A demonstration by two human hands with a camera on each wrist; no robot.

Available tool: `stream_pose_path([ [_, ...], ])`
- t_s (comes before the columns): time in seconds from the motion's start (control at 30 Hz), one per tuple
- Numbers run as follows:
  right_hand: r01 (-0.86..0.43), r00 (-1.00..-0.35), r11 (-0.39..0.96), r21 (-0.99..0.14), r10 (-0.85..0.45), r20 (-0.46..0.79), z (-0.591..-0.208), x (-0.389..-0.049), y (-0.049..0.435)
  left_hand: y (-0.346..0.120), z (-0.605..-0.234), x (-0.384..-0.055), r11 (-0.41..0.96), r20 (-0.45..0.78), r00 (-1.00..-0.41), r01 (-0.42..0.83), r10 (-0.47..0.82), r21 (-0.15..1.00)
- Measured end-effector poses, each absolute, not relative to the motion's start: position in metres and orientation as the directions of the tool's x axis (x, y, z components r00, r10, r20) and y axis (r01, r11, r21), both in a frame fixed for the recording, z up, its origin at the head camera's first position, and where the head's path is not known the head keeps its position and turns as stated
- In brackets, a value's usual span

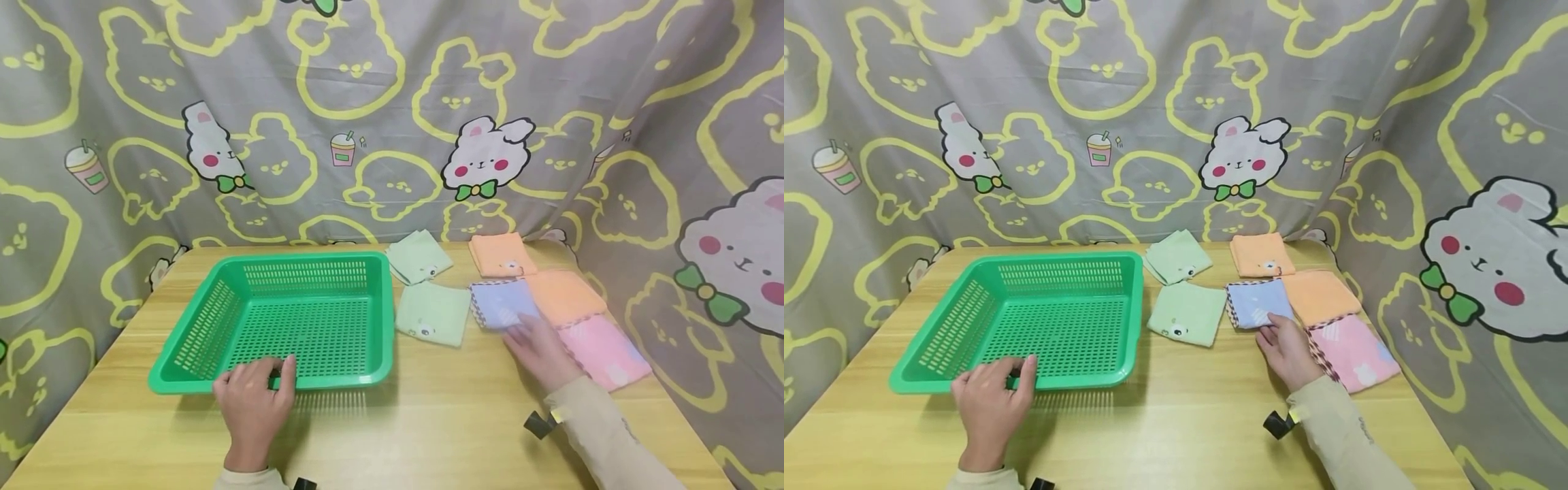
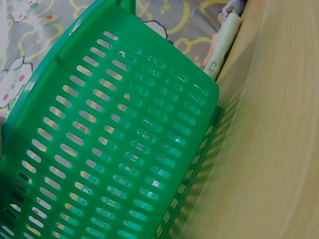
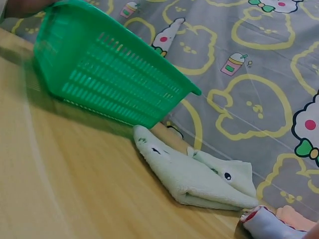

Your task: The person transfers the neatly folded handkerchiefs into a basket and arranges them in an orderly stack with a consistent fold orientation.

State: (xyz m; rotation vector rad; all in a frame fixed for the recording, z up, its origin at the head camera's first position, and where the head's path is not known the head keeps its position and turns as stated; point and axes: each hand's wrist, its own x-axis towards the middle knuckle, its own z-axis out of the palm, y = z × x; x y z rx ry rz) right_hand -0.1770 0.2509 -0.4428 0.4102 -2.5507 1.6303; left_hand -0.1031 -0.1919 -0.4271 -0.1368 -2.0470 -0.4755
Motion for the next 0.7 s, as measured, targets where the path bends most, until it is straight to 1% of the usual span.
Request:
stream_pose_path([
  [0.03, -0.32, -0.947, 0.472, -0.821, -0.187, 0.261, -0.443, -0.179, 0.252, -0.192, -0.427, -0.103, 0.916, 0.857, -0.506, 0.29, -0.1, 0.278],
  [0.1, -0.388, -0.92, 0.57, -0.724, -0.195, 0.34, -0.442, -0.18, 0.253, -0.192, -0.426, -0.103, 0.914, 0.856, -0.507, 0.292, -0.102, 0.282],
  [0.17, -0.443, -0.885, 0.639, -0.629, -0.201, 0.419, -0.442, -0.182, 0.253, -0.192, -0.427, -0.104, 0.909, 0.864, -0.492, 0.302, -0.109, 0.286],
  [0.23, -0.456, -0.87, 0.68, -0.575, -0.203, 0.449, -0.442, -0.184, 0.253, -0.193, -0.428, -0.105, 0.908, 0.877, -0.469, 0.314, -0.107, 0.279],
  [0.33, -0.441, -0.867, 0.741, -0.506, -0.206, 0.453, -0.443, -0.187, 0.251, -0.193, -0.429, -0.107, 0.907, 0.895, -0.434, 0.329, -0.103, 0.264],
  [0.37, -0.434, -0.869, 0.755, -0.491, -0.206, 0.451, -0.443, -0.188, 0.25, -0.193, -0.43, -0.107, 0.907, 0.9, -0.424, 0.334, -0.1, 0.258],
  [0.53, -0.408, -0.866, 0.805, -0.43, -0.192, 0.463, -0.444, -0.193, 0.244, -0.193, -0.43, -0.108, 0.905, 0.903, -0.419, 0.34, -0.097, 0.255],
  [0.6, -0.38, -0.876, 0.814, -0.439, -0.164, 0.454, -0.444, -0.195, 0.242, -0.193, -0.43, -0.108, 0.905, 0.904, -0.416, 0.341, -0.097, 0.254],
  [0.7, -0.331, -0.903, 0.794, -0.509, -0.11, 0.415, -0.444, -0.196, 0.242, -0.193, -0.43, -0.108, 0.906, 0.906, -0.413, 0.342, -0.096, 0.252],
])
